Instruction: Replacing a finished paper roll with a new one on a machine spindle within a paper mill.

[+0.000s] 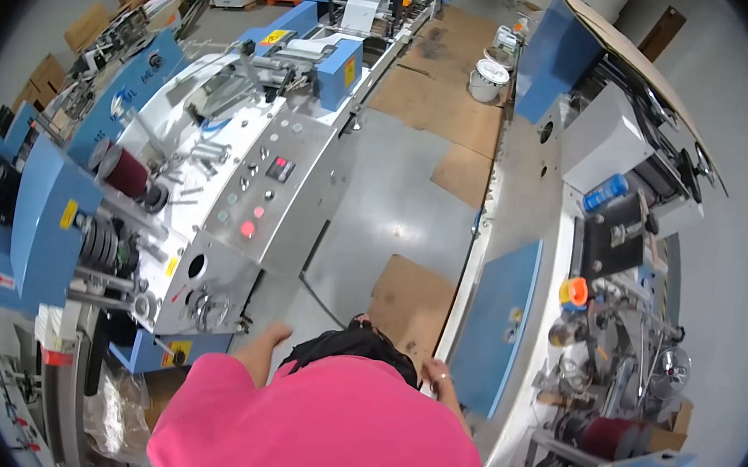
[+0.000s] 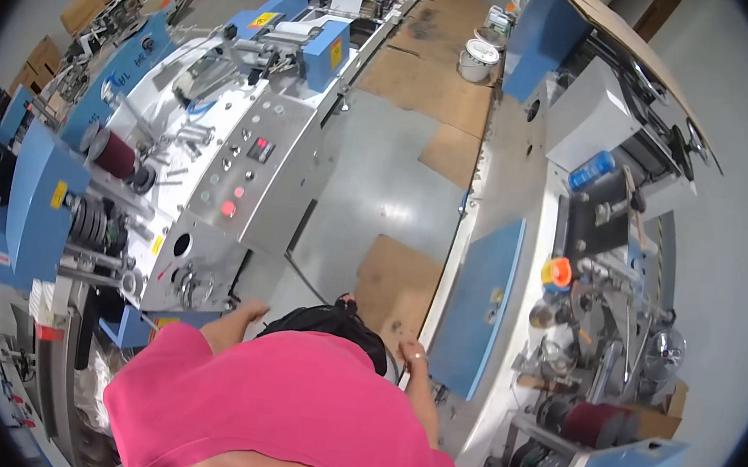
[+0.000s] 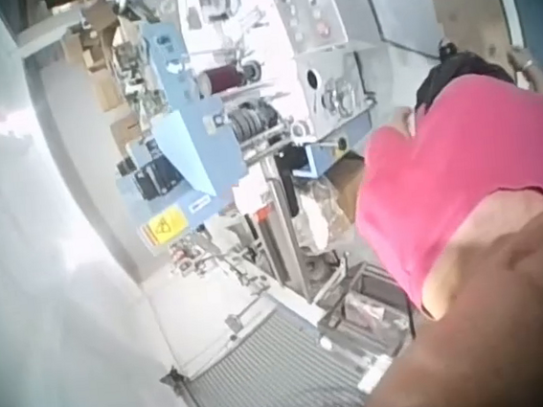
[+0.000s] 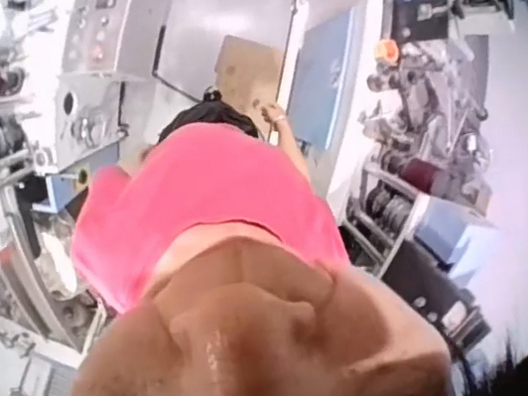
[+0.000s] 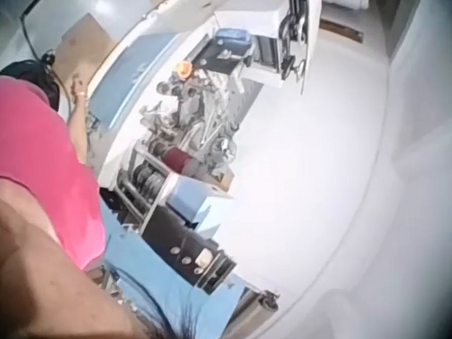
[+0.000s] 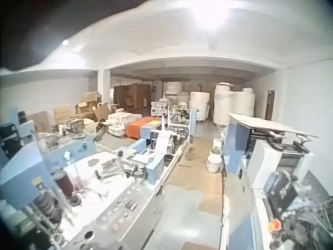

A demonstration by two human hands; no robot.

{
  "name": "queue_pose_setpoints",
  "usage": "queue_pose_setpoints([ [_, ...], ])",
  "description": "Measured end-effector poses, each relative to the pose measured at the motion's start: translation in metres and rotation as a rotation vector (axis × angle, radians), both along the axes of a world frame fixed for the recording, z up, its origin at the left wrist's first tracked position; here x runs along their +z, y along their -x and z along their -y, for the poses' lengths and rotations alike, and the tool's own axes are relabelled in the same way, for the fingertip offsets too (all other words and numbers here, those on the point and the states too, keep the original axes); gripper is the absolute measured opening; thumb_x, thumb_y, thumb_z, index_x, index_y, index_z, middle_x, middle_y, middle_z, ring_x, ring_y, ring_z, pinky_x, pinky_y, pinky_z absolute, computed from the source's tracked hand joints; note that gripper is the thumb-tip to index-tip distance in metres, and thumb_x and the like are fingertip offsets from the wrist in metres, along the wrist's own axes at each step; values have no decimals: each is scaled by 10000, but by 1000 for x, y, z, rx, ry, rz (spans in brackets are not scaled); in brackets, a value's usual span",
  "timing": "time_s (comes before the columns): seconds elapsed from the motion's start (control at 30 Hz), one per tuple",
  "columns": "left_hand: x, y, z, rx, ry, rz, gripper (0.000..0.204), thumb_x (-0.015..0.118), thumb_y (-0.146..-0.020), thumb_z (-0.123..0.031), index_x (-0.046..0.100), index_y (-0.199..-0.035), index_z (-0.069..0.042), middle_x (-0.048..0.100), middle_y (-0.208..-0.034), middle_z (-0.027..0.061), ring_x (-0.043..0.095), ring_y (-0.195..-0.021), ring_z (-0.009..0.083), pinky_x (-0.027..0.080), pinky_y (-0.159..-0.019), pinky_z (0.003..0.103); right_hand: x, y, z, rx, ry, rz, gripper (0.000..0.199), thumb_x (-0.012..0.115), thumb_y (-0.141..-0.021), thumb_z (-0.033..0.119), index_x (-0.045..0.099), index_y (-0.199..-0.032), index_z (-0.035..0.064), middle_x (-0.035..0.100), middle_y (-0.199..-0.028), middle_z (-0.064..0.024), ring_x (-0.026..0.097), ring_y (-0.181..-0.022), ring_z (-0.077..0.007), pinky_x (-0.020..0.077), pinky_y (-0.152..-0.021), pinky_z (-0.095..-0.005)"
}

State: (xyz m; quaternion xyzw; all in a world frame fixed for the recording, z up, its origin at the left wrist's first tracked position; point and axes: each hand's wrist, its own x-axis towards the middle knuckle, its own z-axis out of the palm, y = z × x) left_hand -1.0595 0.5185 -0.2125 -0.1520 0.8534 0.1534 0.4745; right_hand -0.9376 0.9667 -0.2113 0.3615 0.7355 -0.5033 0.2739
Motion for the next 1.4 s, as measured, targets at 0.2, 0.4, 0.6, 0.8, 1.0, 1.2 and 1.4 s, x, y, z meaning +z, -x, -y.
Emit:
queue_pose_setpoints([
  [0.2,58,275,-193,265,-616,-425,158,490,-701,-176,546,-681,-30,504,-572,41,468,-478,115,382,-424,247,-2,19,-31,-12,100,-178,168,491,-673,180,500,-591,33,497,-527,-71,456,-394,-166,372,-357,-304],
  [0.4,86,407,-319,-141,-713,-508,262,504,-673,-249,585,-794,-31,585,-750,140,558,-721,250,435,-638,330,-31,167,-112,131,73,-208,144,468,-682,154,502,-591,48,500,-534,-65,469,-421,-164,366,-359,-295],
  [0.6,40,479,-281,-235,-340,-228,308,515,-643,-289,590,-795,-32,578,-766,167,560,-727,270,434,-647,366,-55,365,-199,285,24,-273,133,441,-693,123,504,-590,65,503,-542,-59,486,-452,-163,360,-361,-284],
  [0.8,47,526,-227,643,-349,-191,191,478,-684,-168,495,-562,-22,491,-472,98,489,-379,190,379,-337,318,9,592,-257,-339,219,-58,141,399,-715,88,503,-620,84,493,-537,-44,473,-443,-144,333,-346,-260],
  [1.0,-51,587,-186,373,-524,-113,196,496,-713,-208,496,-613,-39,495,-534,108,463,-363,182,352,-311,327,-22,779,-293,-231,266,-149,135,376,-727,60,479,-664,121,479,-568,-16,403,-415,-111,302,-357,-235],
  [1.2,-111,734,-172,-814,-25,-231,152,422,-715,-143,541,-688,-52,485,-531,79,463,-395,208,347,-307,372,17,905,-236,-9,473,139,145,431,-723,111,418,-580,131,357,-471,34,333,-374,-93,291,-350,-247],
  [1.4,4,1039,-245,-100,-181,-633,255,395,-724,-225,496,-557,-59,518,-531,109,510,-509,285,388,-469,401,-11,1005,-257,91,259,162,210,379,-804,232,472,-637,147,475,-565,18,457,-493,-108,339,-438,-256],
])
